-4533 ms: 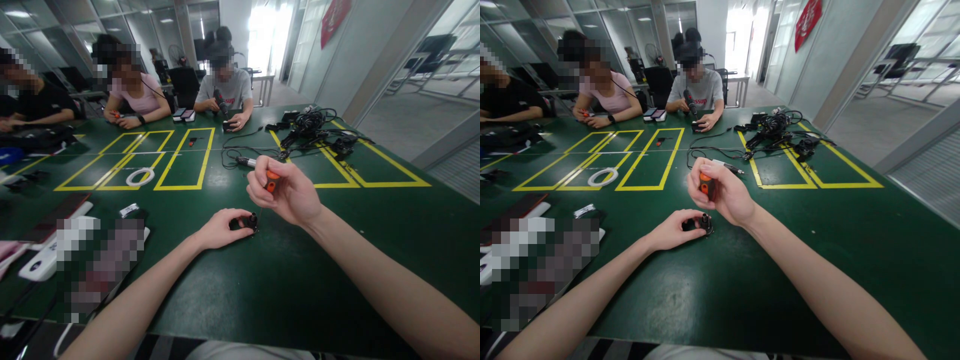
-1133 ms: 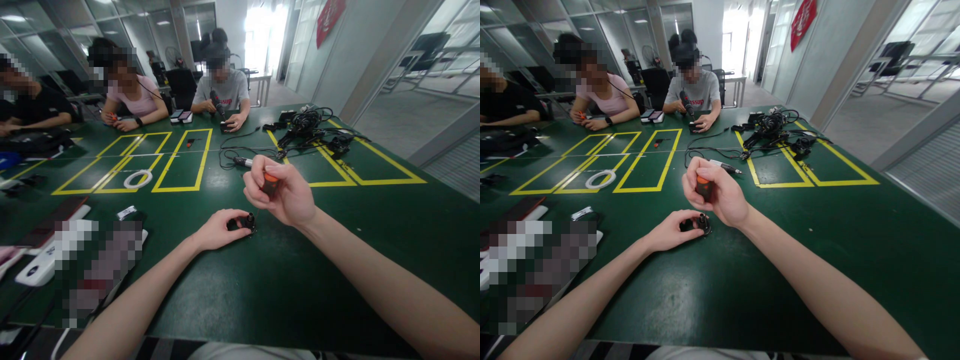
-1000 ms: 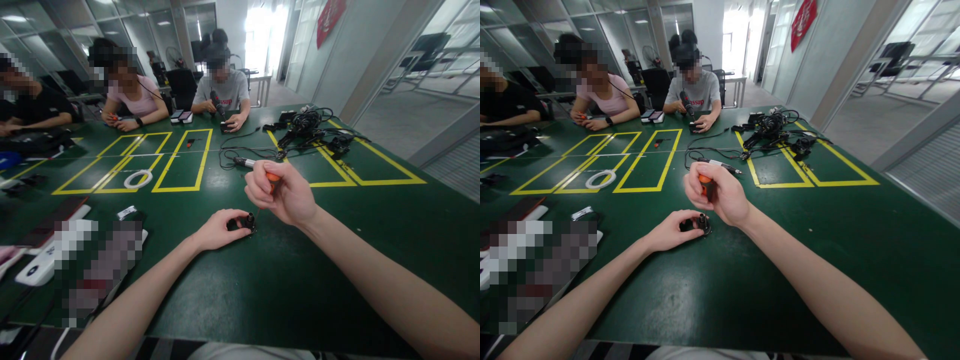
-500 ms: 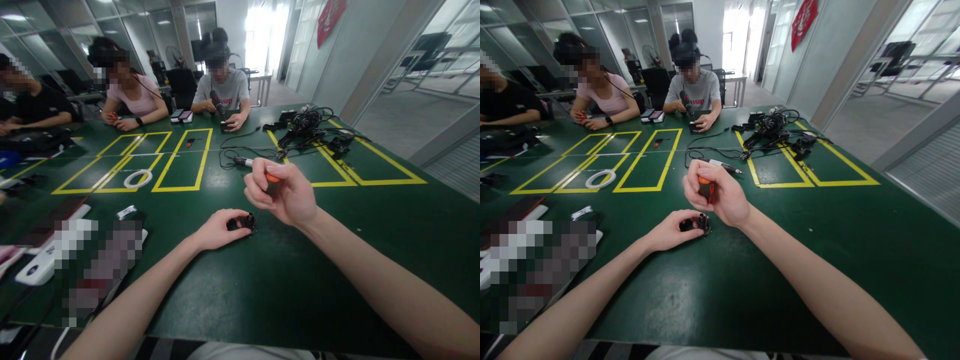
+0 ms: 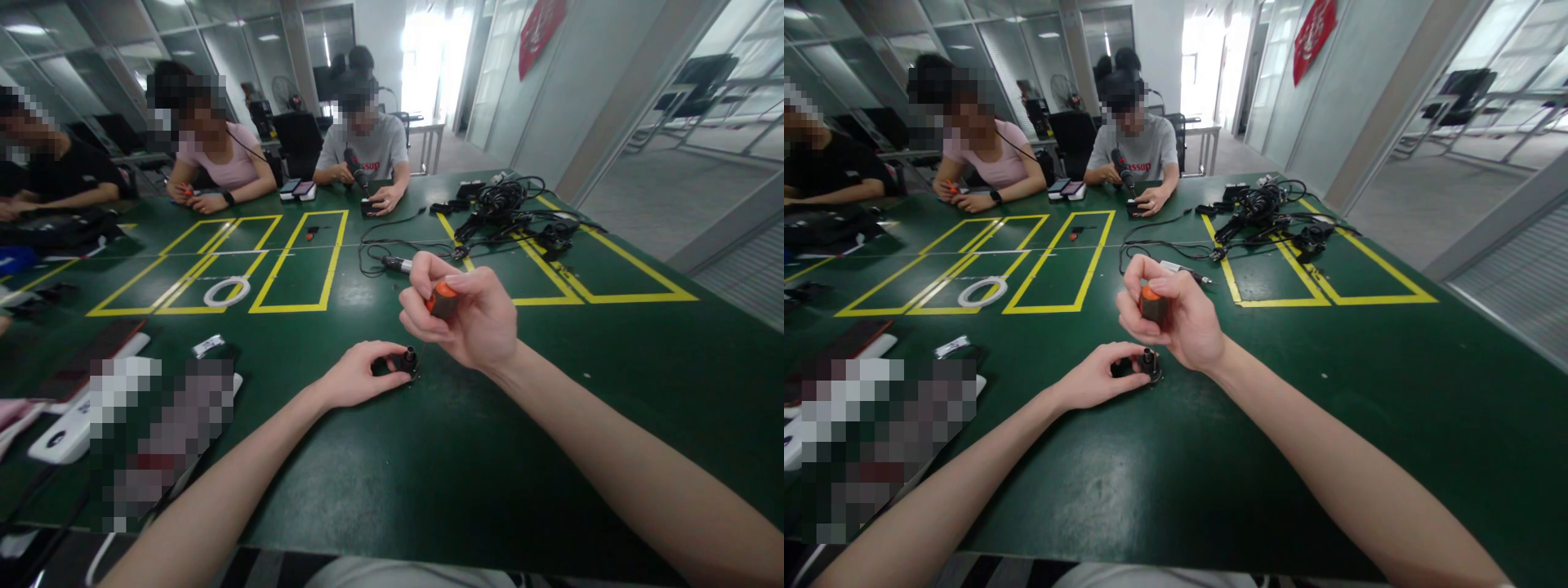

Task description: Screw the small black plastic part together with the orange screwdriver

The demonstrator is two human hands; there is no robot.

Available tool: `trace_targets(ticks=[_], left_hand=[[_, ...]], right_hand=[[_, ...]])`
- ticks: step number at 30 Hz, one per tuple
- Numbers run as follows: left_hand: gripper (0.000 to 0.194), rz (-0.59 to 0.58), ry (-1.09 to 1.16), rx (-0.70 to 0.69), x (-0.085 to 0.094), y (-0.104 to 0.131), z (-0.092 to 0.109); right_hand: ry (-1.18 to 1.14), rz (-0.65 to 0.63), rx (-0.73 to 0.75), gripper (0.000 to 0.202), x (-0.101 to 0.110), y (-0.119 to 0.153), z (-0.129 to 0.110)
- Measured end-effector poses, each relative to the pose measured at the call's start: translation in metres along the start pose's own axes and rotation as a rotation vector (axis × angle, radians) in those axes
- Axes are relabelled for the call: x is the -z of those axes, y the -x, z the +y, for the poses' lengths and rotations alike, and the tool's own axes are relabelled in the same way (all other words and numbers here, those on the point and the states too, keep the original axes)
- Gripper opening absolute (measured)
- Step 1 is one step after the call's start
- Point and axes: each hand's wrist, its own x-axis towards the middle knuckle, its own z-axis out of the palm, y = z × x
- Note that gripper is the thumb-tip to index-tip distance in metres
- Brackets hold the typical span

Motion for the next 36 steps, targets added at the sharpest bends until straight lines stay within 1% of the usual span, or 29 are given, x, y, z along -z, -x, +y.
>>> trace_targets(ticks=[6, 8, 11, 14, 17, 19, 22, 24, 26, 29, 31, 34, 36], left_hand=[[0.035, -0.015, -0.024, -0.001, 0.001, 0.0, 0.003], [0.037, -0.013, -0.022, 0.001, 0.001, 0.0, 0.003], [0.042, 0.014, -0.004, -0.012, 0.0, 0.001, 0.002], [0.041, 0.042, 0.029, -0.026, -0.001, 0.001, 0.002], [0.039, 0.07, 0.056, 0.009, -0.003, 0.001, 0.003], [0.038, 0.081, 0.06, 0.029, -0.004, 0.0, 0.004], [0.037, 0.057, 0.078, 0.02, -0.004, -0.001, 0.004], [0.035, 0.029, 0.097, 0.004, -0.004, -0.002, 0.003], [0.033, 0.013, 0.098, -0.01, -0.004, -0.002, 0.002], [0.031, 0.001, 0.056, -0.028, -0.004, -0.001, 0.002], [0.027, -0.008, -0.003, -0.053, -0.004, -0.001, 0.002], [0.024, -0.035, -0.132, -0.102, -0.003, 0.0, 0.004], [0.024, -0.054, -0.193, -0.122, -0.003, 0.0, 0.003]], right_hand=[[0.063, 0.022, 0.015, 0.043, 0.002, -0.003, 0.0], [0.044, 0.022, 0.006, 0.042, 0.001, -0.002, 0.001], [0.01, 0.005, 0.011, 0.033, -0.001, -0.001, 0.002], [0.01, 0.001, 0.011, 0.025, -0.002, 0.0, 0.003], [0.044, 0.016, 0.014, 0.025, -0.003, -0.001, 0.002], [0.073, 0.032, 0.024, 0.03, -0.005, -0.002, 0.001], [0.09, 0.066, 0.016, 0.037, -0.007, -0.002, 0.001], [0.082, 0.076, 0.002, 0.036, -0.008, 0.0, 0.003], [0.069, 0.07, 0.003, 0.03, -0.009, 0.001, 0.005], [0.059, 0.071, 0.024, 0.022, -0.01, 0.001, 0.007], [0.062, 0.08, 0.032, 0.021, -0.01, 0.0, 0.007], [0.058, 0.069, 0.031, 0.037, -0.008, -0.002, 0.006], [0.047, 0.069, 0.026, 0.041, -0.007, -0.002, 0.006]])
